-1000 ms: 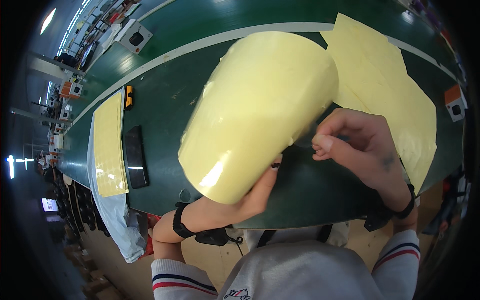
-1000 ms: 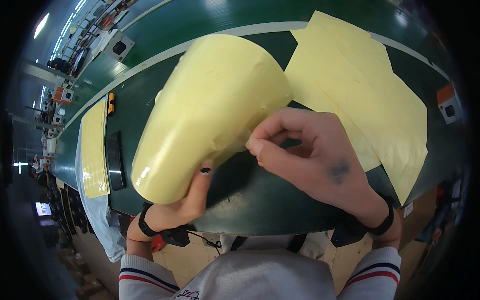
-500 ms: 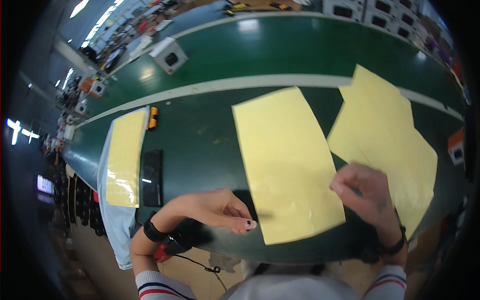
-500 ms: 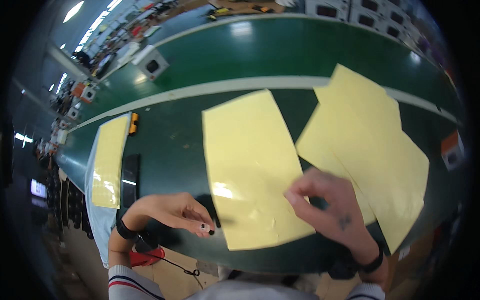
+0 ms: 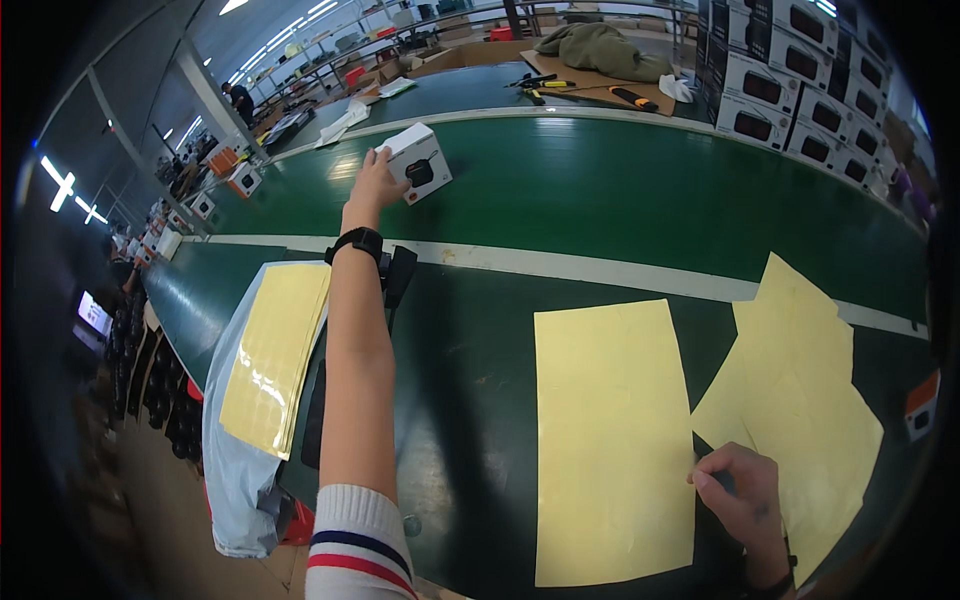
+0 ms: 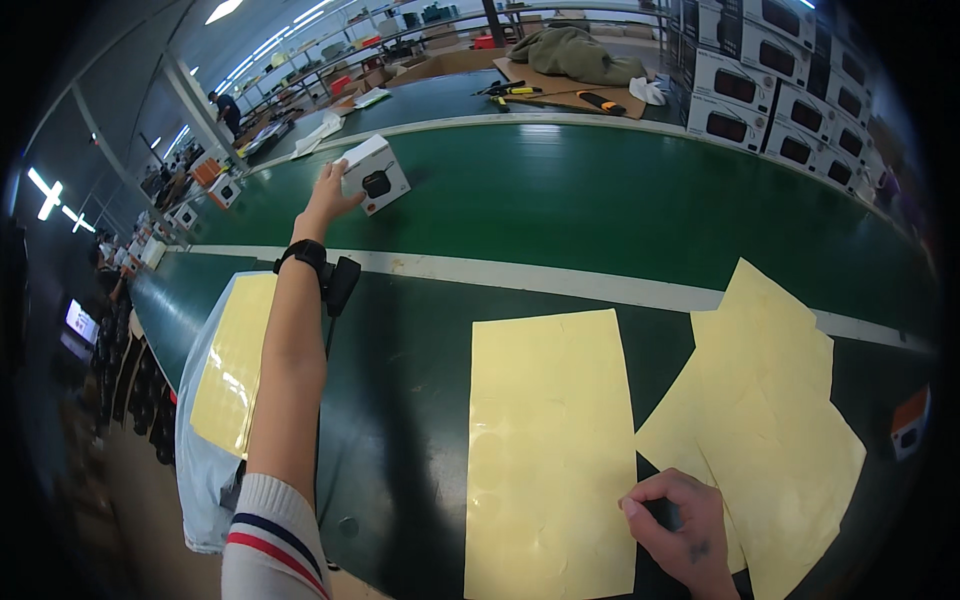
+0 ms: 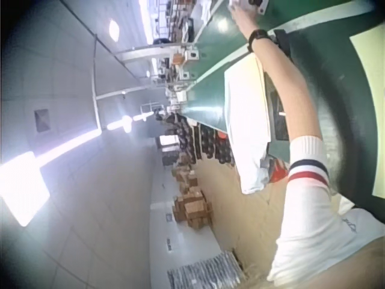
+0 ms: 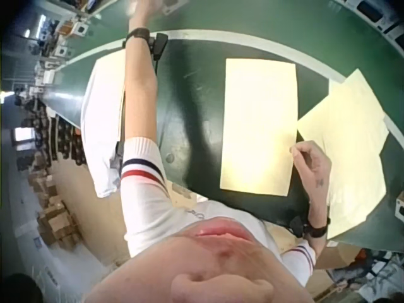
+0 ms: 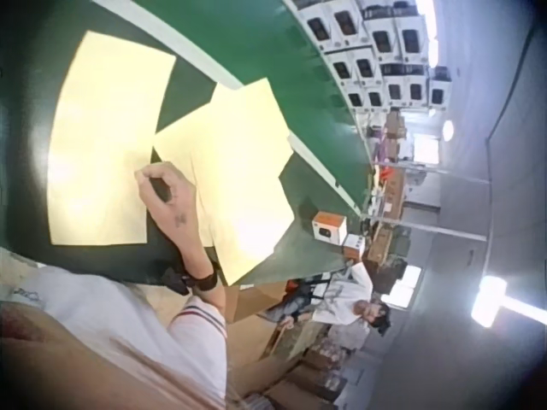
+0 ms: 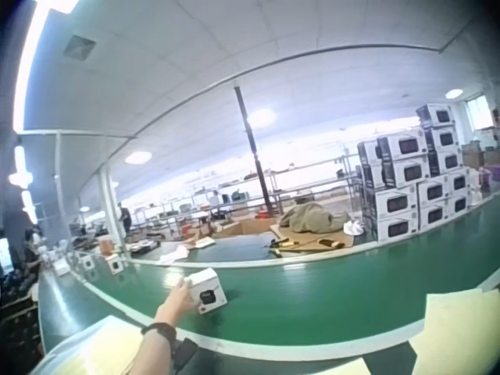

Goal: Peeling circular stickers from a sheet and applying them to small cardboard boxes.

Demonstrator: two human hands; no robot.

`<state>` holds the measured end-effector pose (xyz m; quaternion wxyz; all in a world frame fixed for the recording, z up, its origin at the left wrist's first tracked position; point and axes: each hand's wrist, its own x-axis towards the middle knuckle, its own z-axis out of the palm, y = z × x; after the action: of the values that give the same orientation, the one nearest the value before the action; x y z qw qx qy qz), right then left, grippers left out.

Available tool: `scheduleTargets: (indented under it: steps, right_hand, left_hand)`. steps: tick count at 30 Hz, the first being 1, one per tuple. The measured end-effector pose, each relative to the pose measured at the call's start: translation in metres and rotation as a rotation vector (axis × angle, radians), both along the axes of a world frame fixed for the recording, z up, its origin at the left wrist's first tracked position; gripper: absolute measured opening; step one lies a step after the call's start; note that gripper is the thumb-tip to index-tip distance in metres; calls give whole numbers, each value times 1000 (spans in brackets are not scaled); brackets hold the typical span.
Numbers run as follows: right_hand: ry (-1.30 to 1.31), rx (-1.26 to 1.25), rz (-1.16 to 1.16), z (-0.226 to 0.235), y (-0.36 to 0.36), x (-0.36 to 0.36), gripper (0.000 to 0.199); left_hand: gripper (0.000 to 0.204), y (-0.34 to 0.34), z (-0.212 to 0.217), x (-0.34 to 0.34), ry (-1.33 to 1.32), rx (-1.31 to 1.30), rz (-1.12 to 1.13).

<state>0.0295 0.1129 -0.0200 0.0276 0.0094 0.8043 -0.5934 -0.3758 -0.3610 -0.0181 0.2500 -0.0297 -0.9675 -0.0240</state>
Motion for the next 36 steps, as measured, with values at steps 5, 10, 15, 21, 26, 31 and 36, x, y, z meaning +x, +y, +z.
scheduleTargets:
  steps: [5,10,15,21,26,31,36]
  right_hand:
    - [49,22,-10,-6,5,-4,2]
    - [125,26,-10,-6,4,-2,2]
    - [160,60,7,9,0,3,3]
    - [293,85,-5,20,2,22,5]
    - [400,104,-14,32,3,29,7]
    - [518,70,-71,38,8,35,7]
    - [607,65,-59,44,7,35,8]
  left_hand:
    - [55,18,-7,-9,244,-75,-106]
    - [58,40,10,5,126,121,-323]
    - [70,80,1,44,275,42,-448]
    - [73,144,19,142,211,173,-617]
    - [69,188,41,261,-43,421,-782]
    - [65,209,48,346,-338,519,-1001]
    - [66,220,46,371,-437,457,-1035]
